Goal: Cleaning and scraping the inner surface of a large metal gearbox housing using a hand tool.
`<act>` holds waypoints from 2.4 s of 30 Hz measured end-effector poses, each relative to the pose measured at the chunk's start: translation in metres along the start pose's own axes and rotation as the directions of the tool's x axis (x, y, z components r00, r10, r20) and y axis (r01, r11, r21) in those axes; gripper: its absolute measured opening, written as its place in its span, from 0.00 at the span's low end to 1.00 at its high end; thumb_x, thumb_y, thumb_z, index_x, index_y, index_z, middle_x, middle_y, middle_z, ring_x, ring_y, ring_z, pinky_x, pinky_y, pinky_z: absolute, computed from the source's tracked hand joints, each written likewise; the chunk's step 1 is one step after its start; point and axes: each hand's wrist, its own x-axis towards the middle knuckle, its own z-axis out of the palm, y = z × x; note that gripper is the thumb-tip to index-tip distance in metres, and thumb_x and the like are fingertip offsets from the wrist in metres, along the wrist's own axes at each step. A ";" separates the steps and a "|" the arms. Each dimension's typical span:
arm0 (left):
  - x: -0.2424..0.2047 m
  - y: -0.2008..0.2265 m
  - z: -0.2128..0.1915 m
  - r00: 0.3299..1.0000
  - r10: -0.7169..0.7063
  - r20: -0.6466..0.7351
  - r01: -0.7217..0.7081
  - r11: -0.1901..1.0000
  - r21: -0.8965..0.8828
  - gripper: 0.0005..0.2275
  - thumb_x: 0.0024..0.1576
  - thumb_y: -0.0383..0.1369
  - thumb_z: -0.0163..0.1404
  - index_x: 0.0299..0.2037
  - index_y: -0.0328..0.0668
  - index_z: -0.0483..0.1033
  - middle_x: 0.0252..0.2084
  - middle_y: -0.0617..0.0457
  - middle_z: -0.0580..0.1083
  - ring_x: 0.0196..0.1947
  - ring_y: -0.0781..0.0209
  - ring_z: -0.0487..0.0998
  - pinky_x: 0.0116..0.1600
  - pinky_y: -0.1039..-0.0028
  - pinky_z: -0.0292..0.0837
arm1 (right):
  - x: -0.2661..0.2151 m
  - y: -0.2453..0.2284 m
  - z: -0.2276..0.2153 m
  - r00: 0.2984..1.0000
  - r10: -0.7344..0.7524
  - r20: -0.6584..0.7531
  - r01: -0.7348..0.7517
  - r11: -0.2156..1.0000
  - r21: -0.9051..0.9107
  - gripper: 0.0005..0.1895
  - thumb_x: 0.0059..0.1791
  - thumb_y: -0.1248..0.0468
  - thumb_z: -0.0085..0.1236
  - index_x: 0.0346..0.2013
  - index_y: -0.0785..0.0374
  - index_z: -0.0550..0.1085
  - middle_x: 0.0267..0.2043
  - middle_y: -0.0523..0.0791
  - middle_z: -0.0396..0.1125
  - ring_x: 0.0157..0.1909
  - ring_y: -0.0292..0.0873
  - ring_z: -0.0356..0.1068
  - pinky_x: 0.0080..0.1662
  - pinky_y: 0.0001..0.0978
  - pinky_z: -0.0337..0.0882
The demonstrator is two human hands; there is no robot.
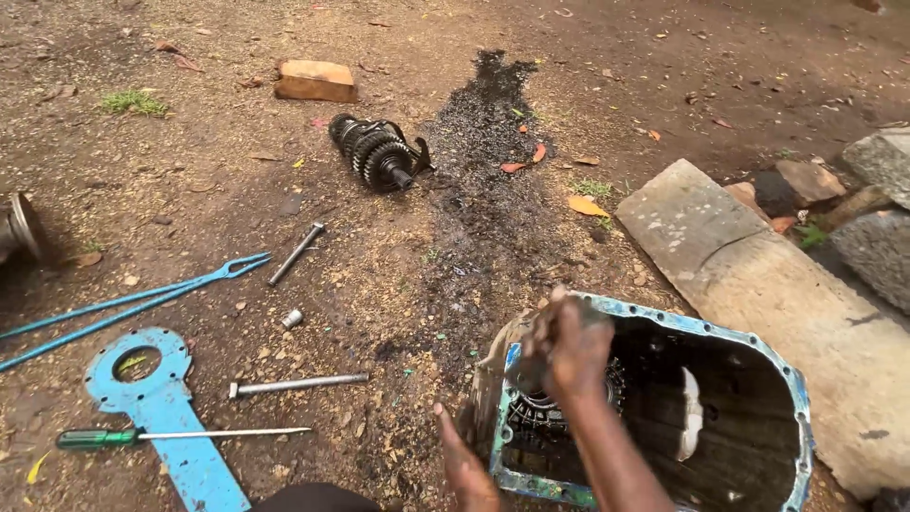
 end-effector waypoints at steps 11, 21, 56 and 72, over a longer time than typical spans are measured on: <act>-0.055 0.058 0.013 0.994 -0.108 -0.032 0.103 0.985 -0.141 0.42 0.56 0.66 0.31 0.75 0.47 0.51 0.73 0.36 0.57 0.75 0.38 0.54 0.76 0.43 0.42 | -0.015 -0.019 0.026 0.974 0.224 -0.014 -0.214 0.905 -0.367 0.17 0.54 0.62 0.44 0.24 0.65 0.72 0.17 0.45 0.66 0.13 0.38 0.66 0.17 0.34 0.71; -0.070 0.094 0.033 0.982 -0.186 -0.028 0.171 0.947 -0.272 0.36 0.61 0.61 0.27 0.77 0.52 0.47 0.77 0.44 0.50 0.75 0.49 0.50 0.74 0.55 0.45 | 0.023 -0.016 0.022 0.964 0.239 0.120 -0.206 0.950 -0.234 0.16 0.52 0.56 0.54 0.23 0.60 0.70 0.17 0.42 0.64 0.15 0.34 0.64 0.19 0.30 0.70; -0.056 0.075 0.025 0.981 -0.187 0.055 0.195 0.933 -0.303 0.41 0.57 0.65 0.31 0.70 0.38 0.58 0.63 0.31 0.68 0.64 0.40 0.70 0.71 0.50 0.59 | 0.003 -0.017 0.018 0.979 0.200 0.030 -0.192 0.967 -0.164 0.16 0.53 0.61 0.48 0.21 0.62 0.68 0.17 0.43 0.63 0.14 0.35 0.62 0.17 0.30 0.72; -0.012 0.012 0.013 0.960 -0.057 0.274 0.177 0.882 -0.436 0.44 0.69 0.61 0.30 0.69 0.10 0.58 0.59 -0.02 0.53 0.58 0.04 0.48 0.65 0.29 0.46 | -0.060 -0.006 0.017 0.924 0.381 -0.019 -0.368 0.877 -0.309 0.12 0.51 0.70 0.44 0.24 0.66 0.71 0.16 0.46 0.64 0.13 0.40 0.64 0.16 0.34 0.70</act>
